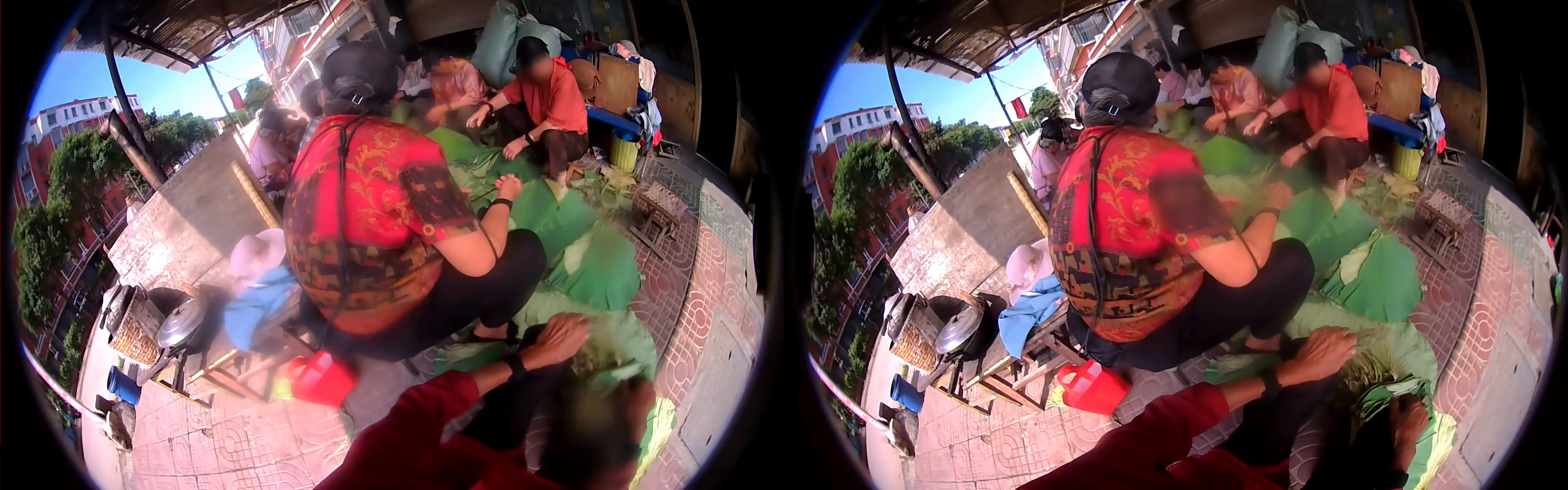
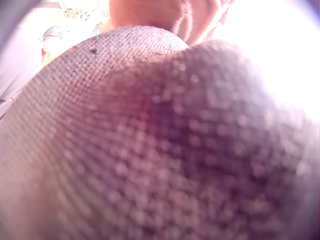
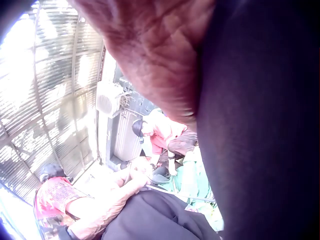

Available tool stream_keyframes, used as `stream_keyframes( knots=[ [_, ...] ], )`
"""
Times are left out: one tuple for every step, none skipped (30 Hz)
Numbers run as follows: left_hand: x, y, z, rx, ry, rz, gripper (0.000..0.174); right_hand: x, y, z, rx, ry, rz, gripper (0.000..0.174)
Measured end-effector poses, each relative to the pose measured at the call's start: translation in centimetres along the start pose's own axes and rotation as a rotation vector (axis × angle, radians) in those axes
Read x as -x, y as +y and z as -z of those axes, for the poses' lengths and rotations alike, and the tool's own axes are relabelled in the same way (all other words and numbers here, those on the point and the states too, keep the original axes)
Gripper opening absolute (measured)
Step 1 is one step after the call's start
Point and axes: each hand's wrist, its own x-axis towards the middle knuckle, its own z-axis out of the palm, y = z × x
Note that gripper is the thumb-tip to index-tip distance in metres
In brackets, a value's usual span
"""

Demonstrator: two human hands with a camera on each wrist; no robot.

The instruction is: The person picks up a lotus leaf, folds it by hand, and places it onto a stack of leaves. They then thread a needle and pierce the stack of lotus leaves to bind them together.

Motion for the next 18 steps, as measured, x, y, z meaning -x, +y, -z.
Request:
stream_keyframes(
  knots=[
    [0.0, -0.1, 0.0, -0.012, -0.019, 0.004, 0.015, -0.1, 0.0, 0.0, -0.011, -0.011, -0.004, 0.023],
    [0.0, -0.2, 0.0, -0.023, -0.038, 0.008, 0.014, -0.1, 0.0, 0.1, -0.022, -0.021, -0.009, 0.023],
    [-0.1, -0.1, 0.0, -0.033, -0.058, 0.012, 0.014, -0.1, 0.1, 0.1, -0.02, -0.019, -0.003, 0.023],
    [-0.1, -0.1, 0.0, -0.046, -0.055, 0.01, 0.014, -0.1, 0.3, 0.1, -0.018, -0.016, 0.003, 0.024],
    [-0.2, 0.0, 0.1, -0.059, -0.053, 0.007, 0.014, -0.1, 0.4, 0.0, -0.017, -0.013, 0.01, 0.024],
    [-0.2, 0.1, 0.3, -0.074, -0.05, 0.005, 0.014, -0.2, 0.4, -0.1, -0.005, -0.011, 0.013, 0.024],
    [-0.4, 0.0, 0.6, -0.091, -0.017, 0.0, 0.014, -0.3, 0.4, -0.2, 0.007, -0.008, 0.015, 0.025],
    [-0.4, -0.1, 0.7, -0.102, 0.011, -0.007, 0.014, -0.2, 0.5, -0.2, 0.024, -0.007, 0.012, 0.025],
    [-0.5, 0.4, 0.7, -0.095, 0.025, -0.018, 0.014, -0.4, 0.5, 0.1, -0.003, -0.063, 0.01, 0.025],
    [-0.5, 0.1, 0.6, -0.067, 0.037, -0.045, 0.014, -0.6, 0.9, -0.4, -0.017, -0.073, -0.032, 0.025],
    [-0.6, -0.2, 0.0, -0.059, 0.041, -0.029, 0.014, -0.2, 0.5, 0.0, -0.01, -0.057, -0.024, 0.025],
    [-0.5, 0.3, 0.5, -0.085, 0.024, -0.019, 0.014, 1.0, 0.8, -0.6, 0.103, 0.222, 0.196, 0.026],
    [-0.5, 0.2, 0.3, -0.054, 0.041, -0.013, 0.013, 0.9, 1.3, -0.5, 0.121, 0.18, 0.193, 0.027],
    [-0.5, 0.4, 0.4, -0.051, 0.034, -0.009, 0.014, 0.6, 0.9, -0.2, 0.119, 0.111, 0.147, 0.028],
    [-0.6, 0.0, 0.0, -0.136, 0.016, -0.062, 0.015, 0.5, 0.6, 0.1, 0.119, 0.031, 0.075, 0.029],
    [-0.7, 0.1, 0.0, -0.129, 0.009, -0.064, 0.015, 0.3, 0.4, 0.3, 0.127, -0.014, 0.064, 0.03],
    [-0.8, 0.2, 0.1, -0.131, 0.01, -0.065, 0.016, 0.0, -1.4, 1.5, 0.142, -0.092, -0.072, 0.031],
    [-0.9, 0.4, 0.2, -0.117, 0.005, -0.056, 0.016, -0.1, -1.9, 1.8, 0.162, -0.102, -0.075, 0.032]
  ],
)
